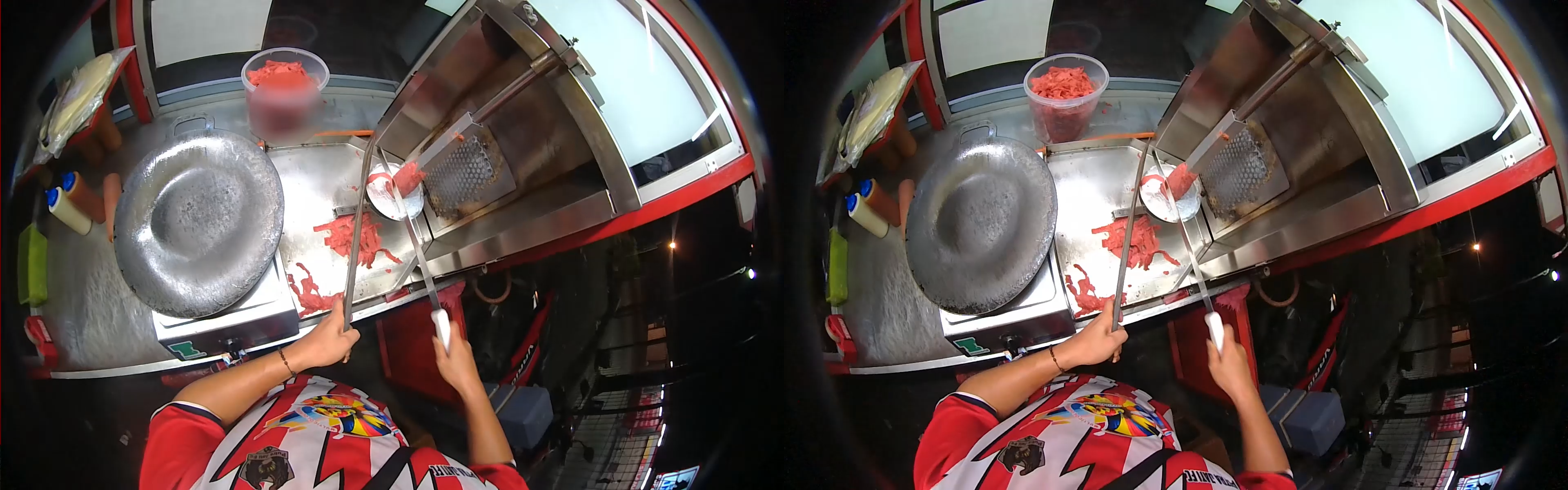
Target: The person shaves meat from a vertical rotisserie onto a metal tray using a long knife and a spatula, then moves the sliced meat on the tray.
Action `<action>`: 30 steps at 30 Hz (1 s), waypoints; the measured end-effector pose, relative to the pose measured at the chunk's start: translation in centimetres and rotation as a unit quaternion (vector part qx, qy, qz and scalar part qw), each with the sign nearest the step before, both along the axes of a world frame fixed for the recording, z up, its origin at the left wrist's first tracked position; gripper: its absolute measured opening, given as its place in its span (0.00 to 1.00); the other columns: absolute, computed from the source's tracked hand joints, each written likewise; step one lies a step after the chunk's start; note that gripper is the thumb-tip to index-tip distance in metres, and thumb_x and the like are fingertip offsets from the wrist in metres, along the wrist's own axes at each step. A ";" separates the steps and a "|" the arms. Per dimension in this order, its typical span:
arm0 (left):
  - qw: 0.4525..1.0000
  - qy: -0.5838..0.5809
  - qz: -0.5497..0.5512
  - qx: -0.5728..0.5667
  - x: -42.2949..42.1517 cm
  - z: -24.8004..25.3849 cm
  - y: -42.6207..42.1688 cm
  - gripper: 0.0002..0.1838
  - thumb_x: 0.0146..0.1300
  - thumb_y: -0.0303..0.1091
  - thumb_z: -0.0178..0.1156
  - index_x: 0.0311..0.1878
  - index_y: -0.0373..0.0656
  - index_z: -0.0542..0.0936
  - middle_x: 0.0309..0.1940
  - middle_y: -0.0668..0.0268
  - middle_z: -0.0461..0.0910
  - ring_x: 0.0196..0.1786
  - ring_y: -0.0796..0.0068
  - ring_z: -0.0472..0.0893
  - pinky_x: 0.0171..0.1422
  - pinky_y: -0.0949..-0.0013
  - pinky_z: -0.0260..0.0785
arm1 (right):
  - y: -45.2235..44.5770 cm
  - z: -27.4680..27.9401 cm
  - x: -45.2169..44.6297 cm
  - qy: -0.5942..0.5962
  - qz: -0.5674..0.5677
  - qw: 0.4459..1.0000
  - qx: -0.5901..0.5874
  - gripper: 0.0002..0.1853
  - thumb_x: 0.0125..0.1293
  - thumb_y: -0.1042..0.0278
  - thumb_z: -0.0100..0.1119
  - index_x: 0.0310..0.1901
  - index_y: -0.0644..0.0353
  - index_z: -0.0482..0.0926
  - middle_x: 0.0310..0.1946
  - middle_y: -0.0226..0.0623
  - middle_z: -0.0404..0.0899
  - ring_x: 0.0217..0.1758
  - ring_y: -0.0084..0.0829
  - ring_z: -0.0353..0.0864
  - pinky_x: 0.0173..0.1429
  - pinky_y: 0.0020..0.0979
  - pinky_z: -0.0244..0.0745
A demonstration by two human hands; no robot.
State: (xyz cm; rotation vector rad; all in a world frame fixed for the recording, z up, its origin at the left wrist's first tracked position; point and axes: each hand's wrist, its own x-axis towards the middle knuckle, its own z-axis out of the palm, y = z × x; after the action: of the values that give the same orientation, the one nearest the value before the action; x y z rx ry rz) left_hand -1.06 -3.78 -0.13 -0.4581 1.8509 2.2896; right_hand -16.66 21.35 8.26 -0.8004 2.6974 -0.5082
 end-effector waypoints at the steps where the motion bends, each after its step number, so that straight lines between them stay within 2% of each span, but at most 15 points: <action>1: 1.000 -0.018 0.008 -0.009 -0.1 -0.1 0.0 0.49 0.73 0.30 0.52 0.80 0.19 0.30 0.27 0.56 0.80 0.25 0.65 0.83 0.31 0.63 0.77 | 2.2 0.7 0.2 -0.011 -0.001 1.000 0.006 0.15 0.76 0.66 0.61 0.54 0.62 0.68 0.35 0.70 0.83 0.44 0.73 0.82 0.43 0.63 0.74; 4: 1.000 -0.011 -0.001 -0.020 -0.5 -0.8 -0.3 0.51 0.72 0.30 0.52 0.80 0.20 0.27 0.27 0.55 0.80 0.25 0.64 0.83 0.31 0.63 0.77 | 5.4 3.1 0.3 -0.050 -0.016 0.997 0.053 0.16 0.76 0.67 0.61 0.57 0.63 0.69 0.39 0.69 0.83 0.49 0.71 0.83 0.48 0.59 0.76; 6: 1.000 -0.001 0.005 -0.013 -0.2 -1.1 0.1 0.46 0.73 0.30 0.52 0.80 0.21 0.34 0.26 0.56 0.79 0.24 0.65 0.83 0.30 0.62 0.77 | 5.4 4.0 -0.2 -0.072 -0.001 0.995 0.066 0.17 0.76 0.67 0.61 0.59 0.63 0.69 0.39 0.69 0.84 0.49 0.70 0.83 0.48 0.58 0.76; 8: 1.000 0.020 0.011 -0.001 1.1 -1.2 0.1 0.41 0.73 0.29 0.52 0.79 0.23 0.42 0.26 0.58 0.77 0.24 0.66 0.83 0.29 0.62 0.76 | 4.8 5.3 0.1 -0.098 0.002 0.994 0.049 0.18 0.75 0.67 0.62 0.60 0.63 0.71 0.37 0.65 0.84 0.46 0.66 0.86 0.47 0.54 0.77; 9: 1.000 0.012 0.006 0.023 2.7 0.0 0.0 0.27 0.73 0.28 0.51 0.69 0.30 0.54 0.26 0.60 0.75 0.23 0.67 0.81 0.28 0.61 0.75 | 4.6 6.3 0.1 -0.109 0.006 0.993 0.043 0.18 0.75 0.66 0.63 0.60 0.63 0.72 0.36 0.64 0.84 0.44 0.64 0.86 0.47 0.54 0.77; 10: 0.999 0.001 -0.015 0.039 4.5 0.0 0.2 0.16 0.73 0.27 0.52 0.59 0.36 0.59 0.27 0.61 0.74 0.23 0.69 0.80 0.27 0.62 0.73 | 4.6 6.9 -0.3 -0.119 0.011 0.992 0.037 0.18 0.75 0.66 0.63 0.60 0.63 0.73 0.36 0.62 0.84 0.43 0.63 0.87 0.46 0.53 0.77; 11: 1.000 -0.002 -0.007 0.026 6.3 -0.3 0.8 0.14 0.74 0.28 0.52 0.56 0.37 0.60 0.27 0.61 0.74 0.23 0.69 0.80 0.27 0.62 0.73 | 5.7 6.5 -0.7 -0.109 0.016 0.993 0.033 0.16 0.76 0.66 0.63 0.59 0.63 0.75 0.32 0.54 0.83 0.31 0.49 0.87 0.38 0.46 0.79; 14: 1.000 -0.004 0.011 0.017 6.4 -0.2 0.0 0.12 0.74 0.28 0.53 0.53 0.38 0.61 0.28 0.60 0.73 0.23 0.69 0.79 0.27 0.62 0.72 | 4.0 6.4 0.1 -0.182 -0.034 0.981 -0.054 0.15 0.77 0.67 0.63 0.58 0.63 0.74 0.28 0.45 0.82 0.23 0.36 0.84 0.28 0.39 0.77; 15: 1.000 -0.006 0.014 0.024 5.9 -0.1 -0.1 0.12 0.74 0.28 0.54 0.52 0.38 0.61 0.28 0.60 0.73 0.23 0.68 0.79 0.27 0.62 0.72 | 3.5 4.6 -0.1 -0.185 -0.027 0.976 -0.112 0.14 0.77 0.67 0.63 0.57 0.63 0.73 0.25 0.39 0.81 0.18 0.29 0.82 0.22 0.34 0.74; 20: 1.000 0.006 0.006 0.020 4.0 -1.7 2.8 0.16 0.73 0.28 0.54 0.54 0.35 0.59 0.27 0.56 0.76 0.23 0.64 0.81 0.29 0.58 0.73 | -5.8 0.3 1.6 -0.048 -0.060 0.980 -0.184 0.14 0.79 0.65 0.60 0.56 0.64 0.71 0.25 0.45 0.82 0.18 0.36 0.84 0.22 0.40 0.76; 21: 1.000 0.013 0.008 -0.012 4.5 -1.5 3.2 0.16 0.72 0.28 0.54 0.54 0.34 0.59 0.26 0.54 0.77 0.24 0.61 0.81 0.31 0.55 0.73 | -7.5 0.3 1.7 -0.058 -0.086 0.982 -0.160 0.14 0.79 0.65 0.59 0.56 0.64 0.70 0.29 0.53 0.83 0.26 0.50 0.87 0.29 0.46 0.78; 22: 1.000 0.002 0.004 -0.005 5.0 -1.1 3.3 0.17 0.72 0.28 0.54 0.54 0.33 0.58 0.26 0.53 0.77 0.25 0.60 0.82 0.32 0.54 0.73 | -8.4 -1.6 0.9 0.000 -0.053 0.981 -0.186 0.14 0.78 0.67 0.58 0.57 0.65 0.69 0.34 0.60 0.83 0.37 0.62 0.86 0.39 0.53 0.78; 24: 1.000 0.002 -0.004 -0.023 5.5 -1.5 3.6 0.18 0.72 0.29 0.54 0.54 0.33 0.58 0.25 0.53 0.78 0.24 0.60 0.81 0.31 0.54 0.73 | -10.9 -3.1 -0.5 0.012 -0.045 0.970 -0.239 0.14 0.78 0.68 0.57 0.57 0.66 0.68 0.38 0.64 0.82 0.45 0.68 0.83 0.46 0.57 0.75; 27: 1.000 0.003 -0.020 -0.016 5.2 -0.8 3.2 0.19 0.73 0.30 0.54 0.55 0.32 0.57 0.24 0.53 0.78 0.24 0.60 0.82 0.31 0.55 0.73 | -14.6 -4.5 -3.7 0.090 0.004 0.971 -0.223 0.15 0.78 0.67 0.56 0.58 0.67 0.67 0.31 0.60 0.83 0.37 0.66 0.85 0.40 0.58 0.74; 30: 1.000 0.007 -0.010 -0.011 4.8 -0.5 2.7 0.20 0.73 0.30 0.54 0.56 0.31 0.57 0.23 0.54 0.78 0.25 0.61 0.83 0.31 0.56 0.75 | -17.1 -2.3 -4.0 0.044 -0.021 0.972 -0.231 0.15 0.79 0.67 0.56 0.58 0.67 0.67 0.28 0.58 0.82 0.33 0.63 0.85 0.37 0.58 0.74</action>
State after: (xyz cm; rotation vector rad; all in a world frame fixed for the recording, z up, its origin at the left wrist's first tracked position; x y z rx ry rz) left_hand 3.73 -1.04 -0.60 -0.4244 1.8807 2.2672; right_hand -20.63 4.26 5.93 -0.8962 2.7131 -1.1642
